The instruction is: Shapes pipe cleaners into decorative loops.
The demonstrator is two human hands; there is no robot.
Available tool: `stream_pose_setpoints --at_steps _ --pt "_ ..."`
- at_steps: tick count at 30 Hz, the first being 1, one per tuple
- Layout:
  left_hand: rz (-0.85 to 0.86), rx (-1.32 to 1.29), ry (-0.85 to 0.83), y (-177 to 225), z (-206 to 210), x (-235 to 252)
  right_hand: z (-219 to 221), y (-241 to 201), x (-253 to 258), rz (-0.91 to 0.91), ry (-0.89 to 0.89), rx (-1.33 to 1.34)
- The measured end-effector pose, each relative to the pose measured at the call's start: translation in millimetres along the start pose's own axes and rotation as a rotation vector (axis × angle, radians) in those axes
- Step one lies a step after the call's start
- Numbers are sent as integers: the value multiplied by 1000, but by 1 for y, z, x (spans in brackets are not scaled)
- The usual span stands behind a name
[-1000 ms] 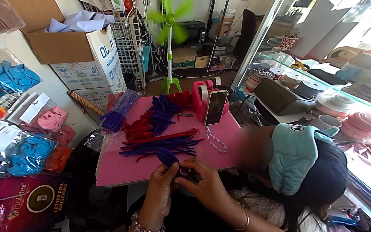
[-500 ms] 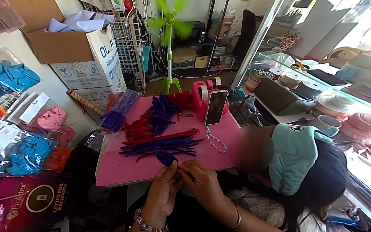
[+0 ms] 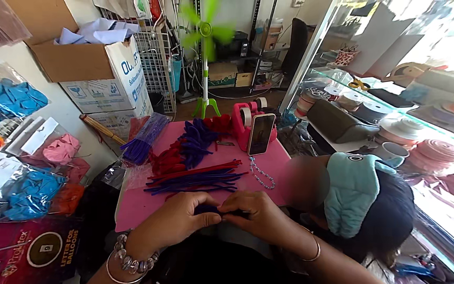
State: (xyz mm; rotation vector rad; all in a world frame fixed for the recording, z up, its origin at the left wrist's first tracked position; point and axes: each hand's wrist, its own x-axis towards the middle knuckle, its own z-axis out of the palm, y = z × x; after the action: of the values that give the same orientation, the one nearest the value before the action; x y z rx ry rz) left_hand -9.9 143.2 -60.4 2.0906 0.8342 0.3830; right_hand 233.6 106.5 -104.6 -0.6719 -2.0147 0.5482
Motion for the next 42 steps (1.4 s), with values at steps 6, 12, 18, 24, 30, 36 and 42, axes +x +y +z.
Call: stream_pose_setpoints --at_steps 6,12,18,24,30,36,42 --pt "-96 158 -145 12 -2 3 1 -7 1 -84 -39 -130" --pt "-72 47 -101 7 3 2 0 -11 2 -86 -37 -183" --pt "-17 -51 -15 2 13 0 1 -14 0 -61 -28 -219" --pt "-19 -53 1 4 12 -1 7 -16 -5 -54 19 -294" --pt "-41 -41 -15 5 9 -2 12 -15 -8 -93 34 -386" --pt "-43 -28 -10 3 7 -1 15 -13 -9 -111 52 -439" --pt "-76 -93 -67 5 2 4 10 -11 -6 -49 35 -342"
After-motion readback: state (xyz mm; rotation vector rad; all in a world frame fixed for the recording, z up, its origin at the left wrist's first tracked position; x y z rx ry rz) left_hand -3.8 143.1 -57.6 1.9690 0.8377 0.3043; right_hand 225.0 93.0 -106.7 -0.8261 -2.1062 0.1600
